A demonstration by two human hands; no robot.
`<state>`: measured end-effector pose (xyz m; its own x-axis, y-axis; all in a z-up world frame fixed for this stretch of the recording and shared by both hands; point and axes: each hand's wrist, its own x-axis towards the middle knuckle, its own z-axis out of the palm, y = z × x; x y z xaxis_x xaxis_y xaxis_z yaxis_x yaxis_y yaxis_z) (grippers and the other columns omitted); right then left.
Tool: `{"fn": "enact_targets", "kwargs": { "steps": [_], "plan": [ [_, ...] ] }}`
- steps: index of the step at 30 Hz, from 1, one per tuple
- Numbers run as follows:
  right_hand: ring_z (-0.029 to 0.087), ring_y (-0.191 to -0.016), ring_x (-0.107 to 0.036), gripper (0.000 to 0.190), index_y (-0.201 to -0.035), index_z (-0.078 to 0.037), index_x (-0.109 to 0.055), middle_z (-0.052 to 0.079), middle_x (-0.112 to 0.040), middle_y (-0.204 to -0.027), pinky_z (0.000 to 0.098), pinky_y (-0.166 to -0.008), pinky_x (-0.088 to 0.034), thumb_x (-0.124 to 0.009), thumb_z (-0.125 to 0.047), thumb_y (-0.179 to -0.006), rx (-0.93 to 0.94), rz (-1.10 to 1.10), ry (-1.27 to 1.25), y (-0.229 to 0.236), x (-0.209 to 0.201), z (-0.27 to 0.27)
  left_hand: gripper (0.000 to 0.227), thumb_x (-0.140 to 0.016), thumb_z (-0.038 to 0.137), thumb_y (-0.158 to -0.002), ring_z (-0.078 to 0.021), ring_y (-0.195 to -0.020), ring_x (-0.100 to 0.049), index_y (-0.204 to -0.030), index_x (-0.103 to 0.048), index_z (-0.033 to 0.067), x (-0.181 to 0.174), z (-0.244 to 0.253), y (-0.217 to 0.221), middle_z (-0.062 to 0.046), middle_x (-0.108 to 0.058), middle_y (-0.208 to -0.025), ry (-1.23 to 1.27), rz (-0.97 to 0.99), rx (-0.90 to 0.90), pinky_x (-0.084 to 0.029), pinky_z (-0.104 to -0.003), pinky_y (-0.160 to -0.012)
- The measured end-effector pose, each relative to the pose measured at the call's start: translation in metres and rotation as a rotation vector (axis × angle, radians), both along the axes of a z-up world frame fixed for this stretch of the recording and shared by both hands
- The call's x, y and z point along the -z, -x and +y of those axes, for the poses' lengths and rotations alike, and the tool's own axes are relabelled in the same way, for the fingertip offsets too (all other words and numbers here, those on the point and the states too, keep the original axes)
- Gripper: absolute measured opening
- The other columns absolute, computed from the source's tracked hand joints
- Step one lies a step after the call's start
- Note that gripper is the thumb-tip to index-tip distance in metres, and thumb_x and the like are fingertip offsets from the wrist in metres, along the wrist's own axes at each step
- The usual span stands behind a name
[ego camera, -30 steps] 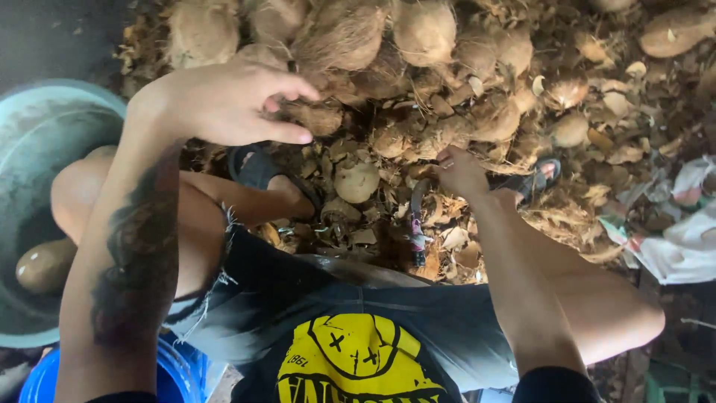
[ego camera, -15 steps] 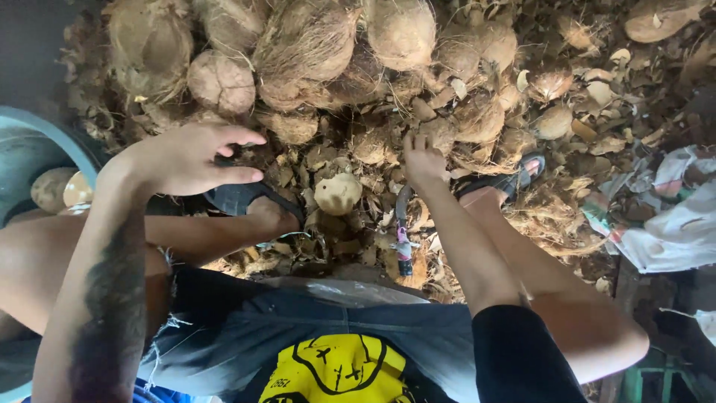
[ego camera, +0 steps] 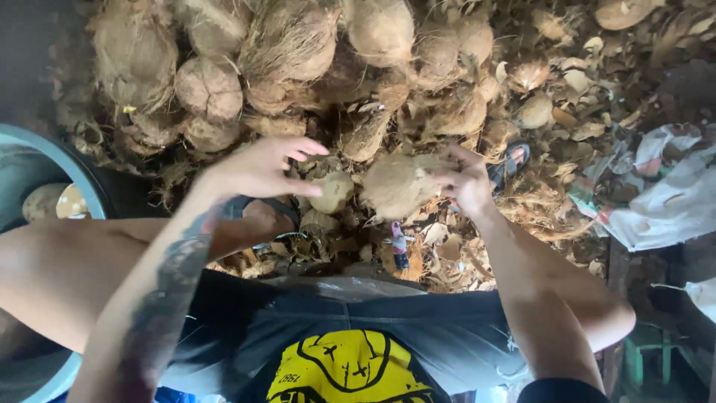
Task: The person is peeling the outer husk of coconuts using a knife and then placing the cleaned coconuts into a bucket of water.
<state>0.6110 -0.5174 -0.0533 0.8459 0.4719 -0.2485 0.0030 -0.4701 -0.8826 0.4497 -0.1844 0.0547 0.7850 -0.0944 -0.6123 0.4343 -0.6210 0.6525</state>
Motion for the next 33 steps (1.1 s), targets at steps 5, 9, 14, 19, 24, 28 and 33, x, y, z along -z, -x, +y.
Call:
{"fn": "enact_targets", "kwargs": {
  "steps": [5,9,14,19,24,28,33],
  "plan": [
    [0.019,-0.055,-0.064,0.01,-0.1,-0.002,-0.072,0.018,-0.068,-0.094,0.0253,-0.037,-0.053,-0.077,-0.008,-0.094,-0.246,-0.153,-0.561,0.016,0.035,-0.01,0.119,-0.095,0.037,-0.062,-0.0583,-0.145,-0.04,-0.16,-0.036,0.0068,0.056,-0.045,0.015,-0.034,-0.035,-0.163,0.928,-0.113,-0.365,-0.037,-0.074,-0.117],
    [0.015,-0.053,-0.059,0.009,-0.101,-0.005,-0.069,0.011,-0.065,-0.082,0.0185,-0.035,-0.046,-0.075,-0.01,-0.096,-0.172,0.111,-0.594,0.037,0.026,0.026,0.091,-0.09,0.02,-0.083,-0.0435,-0.152,-0.038,-0.16,-0.042,0.0114,0.122,-0.087,0.045,-0.025,-0.032,-0.167,1.1,-0.612,-0.374,-0.036,-0.063,-0.121],
    [0.003,-0.053,-0.036,0.028,-0.11,-0.005,-0.061,-0.004,-0.041,-0.069,0.014,-0.045,-0.021,-0.061,-0.033,-0.104,0.201,0.592,-0.601,0.057,0.045,0.055,0.095,-0.091,0.014,-0.076,-0.0371,-0.148,-0.044,-0.159,-0.047,0.017,0.122,-0.076,0.044,-0.024,-0.035,-0.166,0.957,-0.387,-0.677,-0.04,-0.052,-0.118],
    [0.027,-0.076,-0.057,0.022,-0.11,-0.003,-0.07,0.011,-0.061,-0.084,0.0386,-0.067,-0.042,-0.056,-0.017,-0.1,-0.017,0.219,0.085,0.057,0.098,0.038,0.099,-0.091,0.009,-0.069,-0.0314,-0.145,-0.048,-0.159,-0.051,0.0221,0.128,-0.061,0.039,-0.023,-0.038,-0.165,0.813,-0.165,-0.94,-0.043,-0.042,-0.115],
    [0.048,-0.094,-0.074,0.017,-0.104,0.002,-0.071,0.026,-0.07,-0.093,0.0524,-0.076,-0.06,-0.064,-0.013,-0.103,-0.113,-0.434,0.216,0.078,0.067,0.048,0.103,-0.089,-0.001,-0.064,-0.0375,-0.127,-0.066,-0.157,-0.05,0.0203,0.213,-0.036,0.045,-0.02,-0.052,-0.155,0.889,0.004,-1.179,-0.062,-0.045,-0.097],
    [0.04,-0.103,-0.071,0.035,-0.135,0.003,-0.064,0.027,-0.068,-0.121,0.0536,-0.097,-0.057,-0.062,-0.019,-0.108,-0.347,-0.328,-0.133,0.073,0.023,0.06,0.093,-0.089,0.001,-0.063,-0.0392,-0.124,-0.066,-0.15,-0.06,0.0179,0.155,-0.061,0.033,-0.022,-0.057,-0.15,1.017,0.002,-1.096,-0.061,-0.046,-0.093],
    [0.042,-0.099,-0.075,0.022,-0.123,-0.004,-0.076,0.02,-0.075,-0.109,0.0482,-0.085,-0.059,-0.067,-0.011,-0.105,-0.412,-0.301,-0.235,0.071,0.048,0.061,0.069,-0.081,0.004,-0.083,-0.0436,-0.116,-0.072,-0.148,-0.061,0.0156,0.245,-0.047,0.057,-0.024,-0.068,-0.134,1.067,0.1,-1.152,-0.062,-0.059,-0.091]
  ]
}}
